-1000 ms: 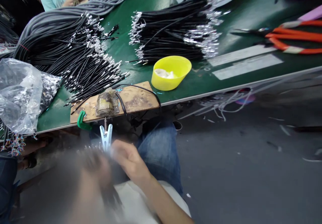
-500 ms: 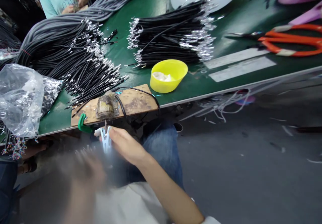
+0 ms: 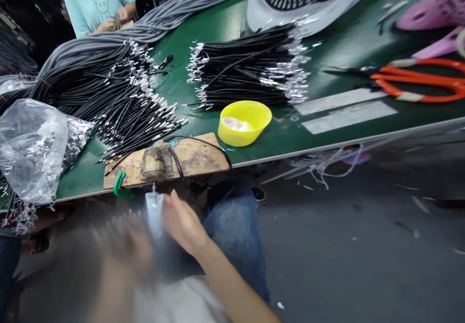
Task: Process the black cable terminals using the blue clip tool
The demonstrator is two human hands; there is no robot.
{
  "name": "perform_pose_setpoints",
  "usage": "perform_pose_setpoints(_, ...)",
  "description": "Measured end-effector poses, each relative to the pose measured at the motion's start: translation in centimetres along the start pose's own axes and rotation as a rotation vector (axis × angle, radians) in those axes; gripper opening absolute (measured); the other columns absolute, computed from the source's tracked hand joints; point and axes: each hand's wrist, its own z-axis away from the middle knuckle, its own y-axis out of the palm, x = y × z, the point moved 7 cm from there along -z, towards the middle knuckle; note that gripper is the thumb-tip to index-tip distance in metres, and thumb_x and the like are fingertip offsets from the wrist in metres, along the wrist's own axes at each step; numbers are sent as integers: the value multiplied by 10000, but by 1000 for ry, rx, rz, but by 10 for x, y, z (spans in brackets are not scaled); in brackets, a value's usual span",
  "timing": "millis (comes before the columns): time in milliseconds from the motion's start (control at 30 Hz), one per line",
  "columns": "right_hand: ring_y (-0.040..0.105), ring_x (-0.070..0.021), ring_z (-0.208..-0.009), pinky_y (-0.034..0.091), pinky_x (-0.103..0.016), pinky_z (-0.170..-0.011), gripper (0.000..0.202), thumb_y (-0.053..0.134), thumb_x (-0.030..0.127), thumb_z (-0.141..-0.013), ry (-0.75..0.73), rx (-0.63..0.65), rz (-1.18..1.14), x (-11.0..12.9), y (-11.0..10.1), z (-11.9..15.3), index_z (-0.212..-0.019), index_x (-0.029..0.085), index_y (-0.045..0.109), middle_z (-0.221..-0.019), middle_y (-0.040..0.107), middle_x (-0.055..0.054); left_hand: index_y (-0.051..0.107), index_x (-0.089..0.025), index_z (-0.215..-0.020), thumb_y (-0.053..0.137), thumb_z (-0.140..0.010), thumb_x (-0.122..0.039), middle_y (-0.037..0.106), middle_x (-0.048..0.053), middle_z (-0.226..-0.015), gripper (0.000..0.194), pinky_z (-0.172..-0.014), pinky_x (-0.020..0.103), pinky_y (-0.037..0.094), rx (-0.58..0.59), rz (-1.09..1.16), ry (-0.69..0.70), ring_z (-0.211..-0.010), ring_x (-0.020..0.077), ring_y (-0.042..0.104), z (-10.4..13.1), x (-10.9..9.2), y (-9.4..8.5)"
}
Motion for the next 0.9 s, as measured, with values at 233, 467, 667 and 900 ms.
perform_pose_setpoints(233, 384, -107, -450, 317, -235, -425, 473, 623, 616, -688, -250, 8, 479, 12, -15, 35, -542, 176, 531, -488, 451, 22, 715, -159, -592, 787, -604, -235, 656, 35, -672, 105, -687, 277, 493, 97, -30, -87, -672, 170, 599, 9, 7, -1)
perform_pose_setpoints(467, 355, -96, -446, 277, -234, -433, 318, 509, 197, -802, -630, -62, 1213, 27, 11, 60, -493, 190, 435, -476, 368, 47, 697, -142, -871, 670, -746, -395, 460, -50, -435, 283, -408, 199, 336, 144, 48, -211, -364, 53, 395, 15, 30, 1)
perform_pose_setpoints(667, 394, -113, -507, 327, -238, -482, 323, 553, 240, -835, -806, -125, 1287, 34, 21, 64, -538, 192, 436, -509, 409, 41, 687, -118, -661, 764, -629, -362, 550, 3, -529, 258, -413, 207, 334, 248, 70, -275, -422, 61, 409, 20, 35, 6)
perform_pose_setpoints(900, 491, -156, -647, 406, -278, -590, 197, 493, 131, -871, -740, 85, 1301, 22, 34, 65, -695, 178, 566, -648, 553, -12, 656, -168, -706, 731, -673, -376, 545, -24, -526, 223, -504, 241, 413, 224, 50, -276, -480, 102, 483, 21, 39, 4)
